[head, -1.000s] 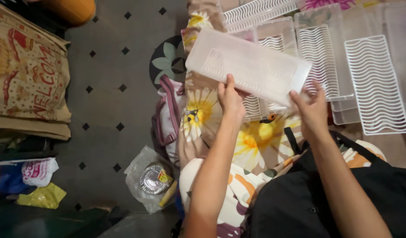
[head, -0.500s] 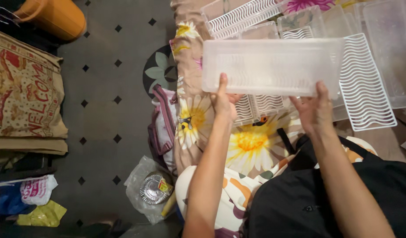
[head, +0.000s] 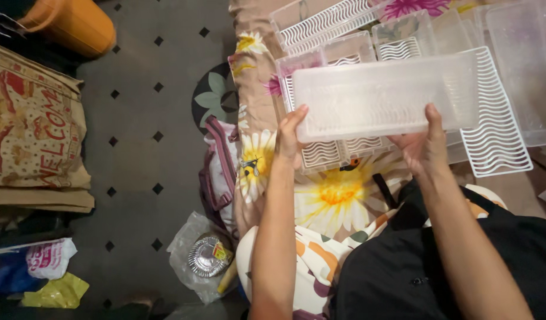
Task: The person assembles clear plastic containers by inserting white wavy inserts into the bases and then placing the lids on top. The person handles the containers one at a time, stacking the completed units on the bed.
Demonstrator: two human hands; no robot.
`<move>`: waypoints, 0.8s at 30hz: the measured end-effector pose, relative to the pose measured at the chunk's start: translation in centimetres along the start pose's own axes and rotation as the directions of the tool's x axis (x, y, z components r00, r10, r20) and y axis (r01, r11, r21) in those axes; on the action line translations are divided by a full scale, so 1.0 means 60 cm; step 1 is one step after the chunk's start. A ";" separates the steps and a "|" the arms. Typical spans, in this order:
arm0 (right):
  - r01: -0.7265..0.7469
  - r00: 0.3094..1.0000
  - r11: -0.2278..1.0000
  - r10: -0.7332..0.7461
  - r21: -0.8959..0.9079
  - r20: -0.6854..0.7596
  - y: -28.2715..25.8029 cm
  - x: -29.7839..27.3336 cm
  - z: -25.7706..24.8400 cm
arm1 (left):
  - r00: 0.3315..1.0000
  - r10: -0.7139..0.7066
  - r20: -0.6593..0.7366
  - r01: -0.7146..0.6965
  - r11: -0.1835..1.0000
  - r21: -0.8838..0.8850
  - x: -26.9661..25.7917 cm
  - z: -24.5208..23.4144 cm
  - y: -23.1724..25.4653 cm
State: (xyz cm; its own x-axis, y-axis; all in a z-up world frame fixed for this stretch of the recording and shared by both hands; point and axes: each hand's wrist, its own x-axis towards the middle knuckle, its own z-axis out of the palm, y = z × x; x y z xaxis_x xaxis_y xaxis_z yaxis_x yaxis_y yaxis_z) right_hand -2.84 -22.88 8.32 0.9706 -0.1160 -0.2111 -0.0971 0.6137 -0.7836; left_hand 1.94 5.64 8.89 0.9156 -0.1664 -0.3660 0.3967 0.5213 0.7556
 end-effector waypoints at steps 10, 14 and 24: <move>0.099 0.995 0.993 -0.098 -0.060 0.022 -0.028 0.020 0.006 | 0.989 0.126 -0.071 -0.122 0.990 0.070 0.035 -0.015 -0.060; 0.077 0.992 0.990 -0.088 -0.118 -0.094 -0.013 0.005 0.028 | 0.989 0.027 0.145 -0.059 0.974 0.221 0.042 -0.002 -0.080; -0.226 0.974 0.944 0.222 -0.243 -0.044 0.006 0.001 0.074 | 0.989 -0.075 0.131 0.044 0.975 0.220 0.029 0.041 -0.121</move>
State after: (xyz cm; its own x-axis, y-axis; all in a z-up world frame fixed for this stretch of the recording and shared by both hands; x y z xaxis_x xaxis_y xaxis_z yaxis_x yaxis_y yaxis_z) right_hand -1.82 -19.23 10.61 0.9143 -0.0112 -0.4050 -0.3641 0.4157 -0.8335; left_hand 0.84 -0.50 4.11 0.8841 -0.3134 -0.3466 0.4415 0.3169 0.8394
